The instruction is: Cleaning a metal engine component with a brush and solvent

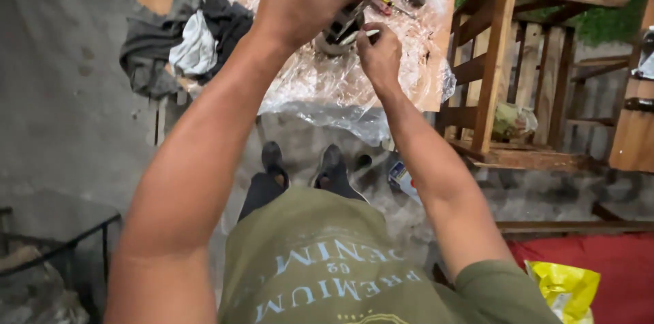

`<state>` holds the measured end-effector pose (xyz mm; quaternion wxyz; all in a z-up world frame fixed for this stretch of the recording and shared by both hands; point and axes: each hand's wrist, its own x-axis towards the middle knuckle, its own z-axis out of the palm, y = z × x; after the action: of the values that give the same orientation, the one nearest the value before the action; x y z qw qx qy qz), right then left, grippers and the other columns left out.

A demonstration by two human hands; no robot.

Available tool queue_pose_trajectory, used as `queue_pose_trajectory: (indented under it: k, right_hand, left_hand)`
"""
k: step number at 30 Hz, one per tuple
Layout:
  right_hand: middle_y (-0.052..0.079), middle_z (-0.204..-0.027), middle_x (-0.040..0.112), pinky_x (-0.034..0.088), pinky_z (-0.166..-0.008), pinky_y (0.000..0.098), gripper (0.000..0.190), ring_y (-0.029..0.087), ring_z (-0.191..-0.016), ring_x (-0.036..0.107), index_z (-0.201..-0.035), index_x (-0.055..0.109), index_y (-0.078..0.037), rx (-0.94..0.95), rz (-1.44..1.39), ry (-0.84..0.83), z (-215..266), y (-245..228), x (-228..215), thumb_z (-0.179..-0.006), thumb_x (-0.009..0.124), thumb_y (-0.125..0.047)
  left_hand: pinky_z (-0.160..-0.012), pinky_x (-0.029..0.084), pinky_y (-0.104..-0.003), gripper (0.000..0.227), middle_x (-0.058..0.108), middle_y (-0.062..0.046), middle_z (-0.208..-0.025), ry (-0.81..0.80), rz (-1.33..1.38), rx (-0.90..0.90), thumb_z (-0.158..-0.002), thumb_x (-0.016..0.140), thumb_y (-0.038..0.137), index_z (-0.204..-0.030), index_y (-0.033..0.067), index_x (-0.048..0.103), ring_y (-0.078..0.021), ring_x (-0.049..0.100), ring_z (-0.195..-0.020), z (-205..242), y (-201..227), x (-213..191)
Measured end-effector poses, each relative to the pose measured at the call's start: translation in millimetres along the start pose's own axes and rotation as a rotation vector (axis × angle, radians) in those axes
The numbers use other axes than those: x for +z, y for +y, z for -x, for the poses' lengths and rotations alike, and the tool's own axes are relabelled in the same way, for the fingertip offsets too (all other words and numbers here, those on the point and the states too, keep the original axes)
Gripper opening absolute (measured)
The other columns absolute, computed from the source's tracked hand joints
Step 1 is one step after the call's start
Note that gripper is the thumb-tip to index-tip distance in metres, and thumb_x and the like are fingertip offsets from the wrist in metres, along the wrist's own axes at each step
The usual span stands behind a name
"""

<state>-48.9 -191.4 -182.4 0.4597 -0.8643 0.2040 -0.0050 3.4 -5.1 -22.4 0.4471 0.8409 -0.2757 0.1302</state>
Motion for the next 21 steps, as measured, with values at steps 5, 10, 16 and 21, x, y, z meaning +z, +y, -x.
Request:
queue_pose_trajectory:
  k: [5, 10, 16, 21]
  right_hand:
    - [0.01, -0.075, 0.075, 0.056, -0.051, 0.0304, 0.012, 0.016, -0.062, 0.07, -0.109, 0.062, -0.012, -0.227, -0.088, 0.081, 18.8, -9.0, -37.9, -0.098, 0.058, -0.012]
    - [0.01, -0.095, 0.07, 0.065, -0.067, 0.0305, 0.011, 0.021, -0.077, 0.078, -0.11, 0.058, -0.009, -0.311, -0.266, 0.111, 25.5, -1.6, -41.0, -0.1, 0.055, -0.014]
    - [0.017, -0.101, 0.069, 0.068, -0.068, 0.0313, 0.015, 0.024, -0.081, 0.077, -0.113, 0.058, -0.004, -0.397, -0.406, 0.169, 53.3, -24.4, -80.1, -0.103, 0.053, -0.014]
    - [0.02, -0.107, 0.062, 0.068, -0.068, 0.0309, 0.01, 0.025, -0.083, 0.072, -0.112, 0.055, 0.0, -0.376, -0.386, 0.127, 36.6, -2.5, -64.6, -0.102, 0.053, -0.001]
  left_hand:
    - [-0.063, 0.055, -0.027, 0.021, 0.082, -0.002, -0.091, 0.01, 0.07, -0.003, -0.092, 0.086, 0.03, -0.101, 0.0119, 0.08, -0.0113, 0.078, -0.084, 3.3, 1.9, -0.2]
    - [-0.069, 0.061, -0.027, 0.016, 0.081, -0.004, -0.094, -0.052, 0.267, -0.052, -0.093, 0.084, 0.017, -0.103, 0.0071, 0.076, -0.0132, 0.077, -0.091, 2.4, 10.0, -3.2]
    - [-0.061, 0.055, -0.028, 0.028, 0.074, 0.0, -0.083, -0.041, 0.256, -0.102, -0.091, 0.094, 0.023, -0.088, 0.0093, 0.07, -0.0103, 0.068, -0.078, 2.8, 10.2, -5.1]
    - [-0.068, 0.06, -0.024, 0.021, 0.081, -0.002, -0.093, -0.034, 0.267, -0.079, -0.088, 0.093, 0.021, -0.097, 0.0075, 0.08, -0.0079, 0.072, -0.084, 0.3, 5.5, -2.6]
